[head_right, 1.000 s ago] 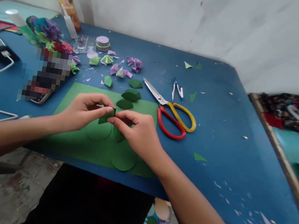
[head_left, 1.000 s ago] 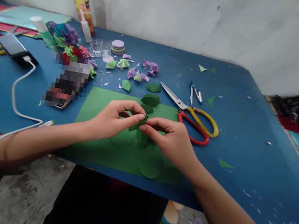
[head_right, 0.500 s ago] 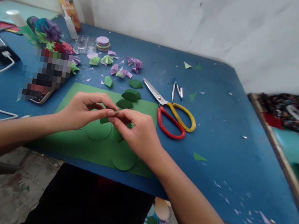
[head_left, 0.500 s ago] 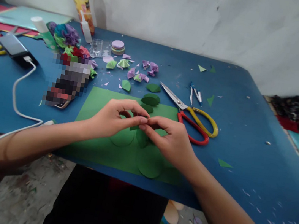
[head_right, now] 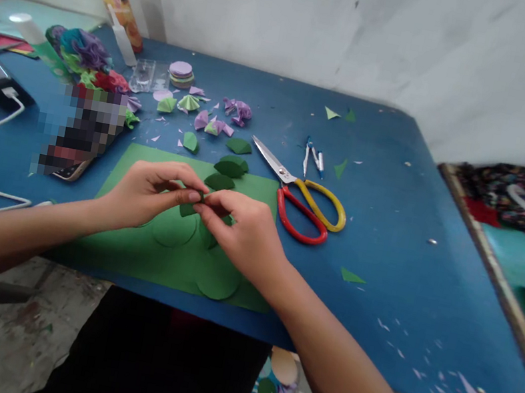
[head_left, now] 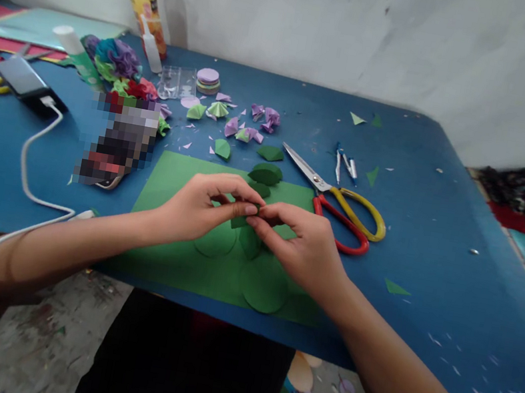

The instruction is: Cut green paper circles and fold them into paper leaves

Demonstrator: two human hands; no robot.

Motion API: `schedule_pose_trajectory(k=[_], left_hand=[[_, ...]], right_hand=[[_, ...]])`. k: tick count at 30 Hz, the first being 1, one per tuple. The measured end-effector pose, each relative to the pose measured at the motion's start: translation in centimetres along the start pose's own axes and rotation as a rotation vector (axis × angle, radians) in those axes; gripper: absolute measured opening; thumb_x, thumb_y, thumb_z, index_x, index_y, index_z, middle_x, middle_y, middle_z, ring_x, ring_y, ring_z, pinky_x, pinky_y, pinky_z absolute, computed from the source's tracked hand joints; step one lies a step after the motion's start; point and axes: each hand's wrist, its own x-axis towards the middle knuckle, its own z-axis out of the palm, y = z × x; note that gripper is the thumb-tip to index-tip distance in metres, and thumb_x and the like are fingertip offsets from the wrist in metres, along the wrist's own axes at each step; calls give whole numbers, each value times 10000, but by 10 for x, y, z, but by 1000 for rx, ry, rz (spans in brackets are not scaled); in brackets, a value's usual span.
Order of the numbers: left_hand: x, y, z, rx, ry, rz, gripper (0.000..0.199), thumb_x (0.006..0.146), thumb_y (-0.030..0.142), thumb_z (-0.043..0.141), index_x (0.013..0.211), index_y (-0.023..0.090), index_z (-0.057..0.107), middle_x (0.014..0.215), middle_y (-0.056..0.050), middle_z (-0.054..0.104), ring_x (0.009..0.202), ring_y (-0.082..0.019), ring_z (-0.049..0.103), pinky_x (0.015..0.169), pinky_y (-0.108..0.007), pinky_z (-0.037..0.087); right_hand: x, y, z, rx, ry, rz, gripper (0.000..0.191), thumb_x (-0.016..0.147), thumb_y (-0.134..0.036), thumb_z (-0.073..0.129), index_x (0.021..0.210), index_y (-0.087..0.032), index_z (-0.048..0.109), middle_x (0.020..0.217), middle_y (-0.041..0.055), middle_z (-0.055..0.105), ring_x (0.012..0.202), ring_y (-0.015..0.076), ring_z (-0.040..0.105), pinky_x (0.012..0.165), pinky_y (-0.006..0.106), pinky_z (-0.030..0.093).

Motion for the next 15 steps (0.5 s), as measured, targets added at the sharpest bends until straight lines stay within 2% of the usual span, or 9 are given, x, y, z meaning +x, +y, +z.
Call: schedule_pose_trajectory(k=[6,12,15], left_hand=[[0,0,0,81,-26,-12,60,787,209,674,801,158,702,746,-24,687,658,-106,604,612,-212,495],[2,-2,1,-89,62,-86,97,784,238,680,766,144,694,770,-41,712,717,-130,644,600,-214,497],[2,-2,2,-106,108,-100,115,772,255,696,764,140,699,749,-36,714,700,-125,648,580,-202,494]], right_hand=[[-2,4,0,-159,-42,-103,147,871,-208,527,759,-167,612,720,34,662,641,143,597,605,245,434],[-1,0,5,-34,39,-9,99,879,-213,508,867,-168,596,819,40,657,741,152,621,692,255,483],[0,-1,6,54,39,61,96,892,-215,500,863,-173,581,792,23,655,718,145,614,677,254,478]])
